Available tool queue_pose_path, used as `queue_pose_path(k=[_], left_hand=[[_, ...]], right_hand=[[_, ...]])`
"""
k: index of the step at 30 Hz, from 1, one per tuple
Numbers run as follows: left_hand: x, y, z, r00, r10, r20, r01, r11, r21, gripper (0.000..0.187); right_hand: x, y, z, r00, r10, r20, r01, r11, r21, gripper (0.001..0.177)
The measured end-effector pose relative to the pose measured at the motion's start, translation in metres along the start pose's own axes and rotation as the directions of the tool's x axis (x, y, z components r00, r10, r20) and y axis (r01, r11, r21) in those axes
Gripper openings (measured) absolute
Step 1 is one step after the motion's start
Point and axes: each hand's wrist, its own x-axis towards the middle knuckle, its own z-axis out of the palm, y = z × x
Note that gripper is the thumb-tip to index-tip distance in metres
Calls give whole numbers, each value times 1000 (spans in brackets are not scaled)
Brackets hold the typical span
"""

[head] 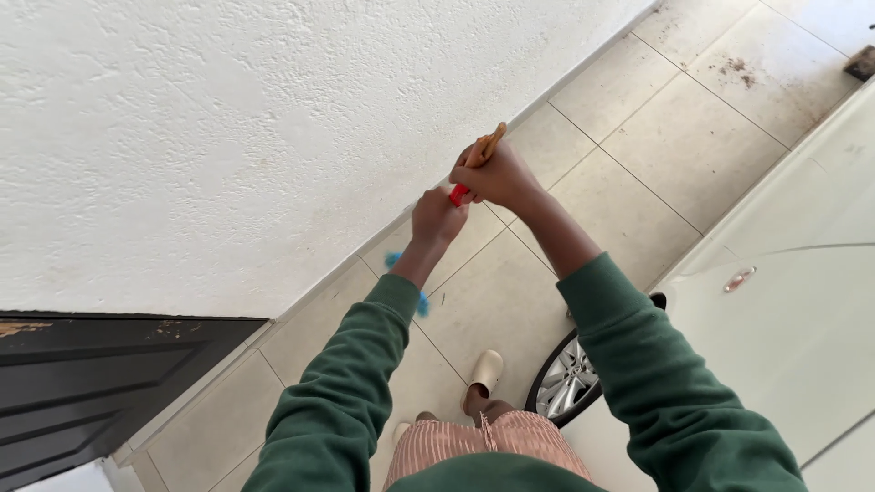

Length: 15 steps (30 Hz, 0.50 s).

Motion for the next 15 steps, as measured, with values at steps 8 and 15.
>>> queue_pose_path(k=[8,15], left_hand=[[-26,-113,-2,997,-80,-16,81,994,67,38],[-38,-163,12,984,-146,106,155,985,-79,31]], right_hand=[[26,67,103,992,65,105,-82,982,169,19],[20,95,150,993,85,81,-100,971,215,17]])
